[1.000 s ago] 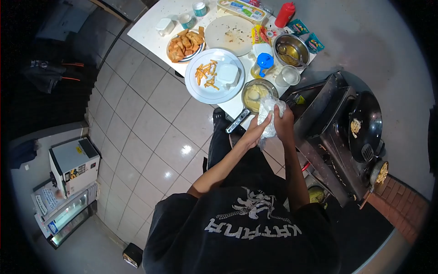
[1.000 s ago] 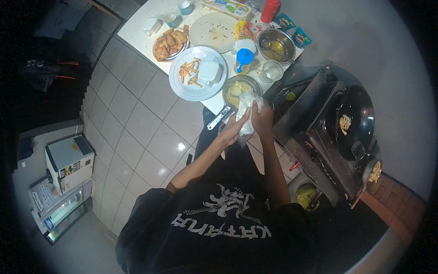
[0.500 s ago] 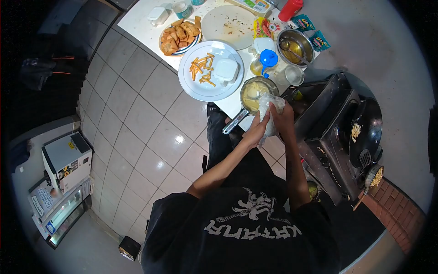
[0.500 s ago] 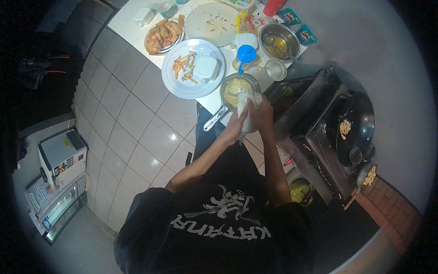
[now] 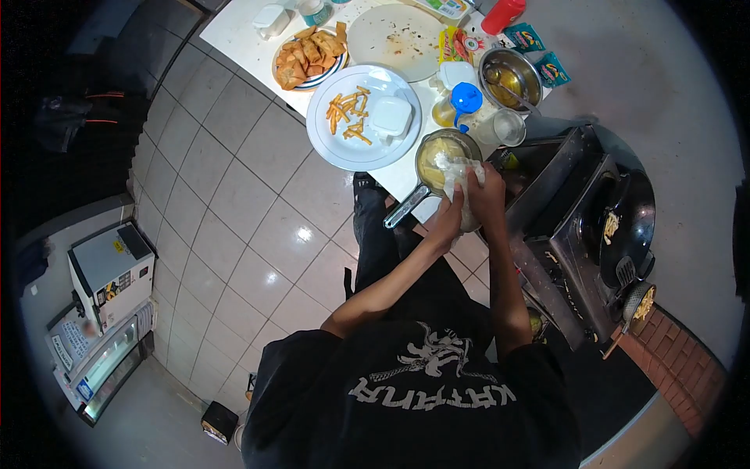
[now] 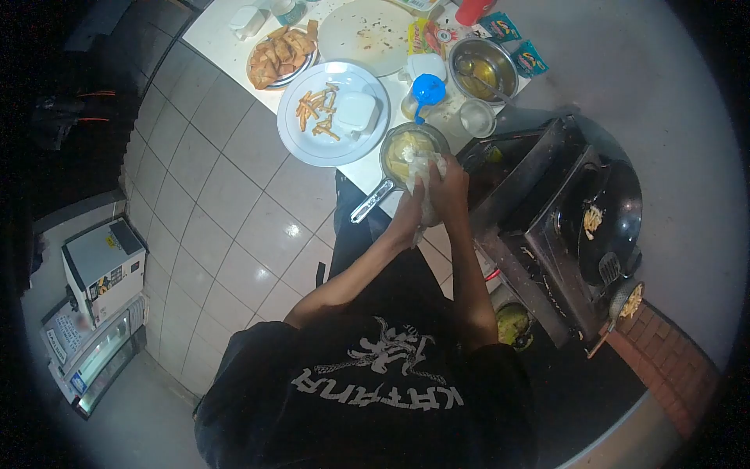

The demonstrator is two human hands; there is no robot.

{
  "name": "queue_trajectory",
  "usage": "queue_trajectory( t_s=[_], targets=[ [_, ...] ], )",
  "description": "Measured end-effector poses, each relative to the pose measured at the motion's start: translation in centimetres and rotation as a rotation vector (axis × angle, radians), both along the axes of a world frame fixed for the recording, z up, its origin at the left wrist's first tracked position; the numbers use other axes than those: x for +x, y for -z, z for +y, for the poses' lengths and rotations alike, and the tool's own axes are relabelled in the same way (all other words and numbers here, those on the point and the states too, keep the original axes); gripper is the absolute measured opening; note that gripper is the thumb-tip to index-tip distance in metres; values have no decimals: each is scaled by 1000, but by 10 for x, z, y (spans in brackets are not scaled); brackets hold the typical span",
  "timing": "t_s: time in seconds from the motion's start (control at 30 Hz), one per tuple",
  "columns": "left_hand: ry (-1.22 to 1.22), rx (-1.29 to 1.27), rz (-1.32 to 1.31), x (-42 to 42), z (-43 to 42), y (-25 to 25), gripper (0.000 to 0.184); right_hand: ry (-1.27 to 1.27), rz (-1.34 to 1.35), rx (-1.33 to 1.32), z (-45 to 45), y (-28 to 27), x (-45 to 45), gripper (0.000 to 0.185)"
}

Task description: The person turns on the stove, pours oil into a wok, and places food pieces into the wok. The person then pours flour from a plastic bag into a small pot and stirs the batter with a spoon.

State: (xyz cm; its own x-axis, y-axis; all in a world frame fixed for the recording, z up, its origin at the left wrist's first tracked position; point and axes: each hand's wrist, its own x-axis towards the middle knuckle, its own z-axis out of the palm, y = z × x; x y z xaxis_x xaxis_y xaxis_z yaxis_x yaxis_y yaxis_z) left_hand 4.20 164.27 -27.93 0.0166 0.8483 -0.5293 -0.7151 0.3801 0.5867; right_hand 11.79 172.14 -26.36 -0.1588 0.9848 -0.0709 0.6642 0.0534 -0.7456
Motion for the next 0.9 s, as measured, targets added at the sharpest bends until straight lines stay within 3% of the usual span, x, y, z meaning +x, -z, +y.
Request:
queue_trajectory(
  t_s=[0.33,0.7,0.83,0.9],
  targets=[
    [-64,91,-57,7,-5,-5,55,-37,51,-16,-4,-23,-8,24],
    [-115,92,181,14,-6,-3,46,-38,37,-11,-6,-22,-9,26],
    [-128,59,183,12,-5,-7,47,-40,35,32,-5,-30,-15,27],
    [-130,57,38,9,-6,-11,48,-40,10,-12,-4,-27,-14,26]
  ],
)
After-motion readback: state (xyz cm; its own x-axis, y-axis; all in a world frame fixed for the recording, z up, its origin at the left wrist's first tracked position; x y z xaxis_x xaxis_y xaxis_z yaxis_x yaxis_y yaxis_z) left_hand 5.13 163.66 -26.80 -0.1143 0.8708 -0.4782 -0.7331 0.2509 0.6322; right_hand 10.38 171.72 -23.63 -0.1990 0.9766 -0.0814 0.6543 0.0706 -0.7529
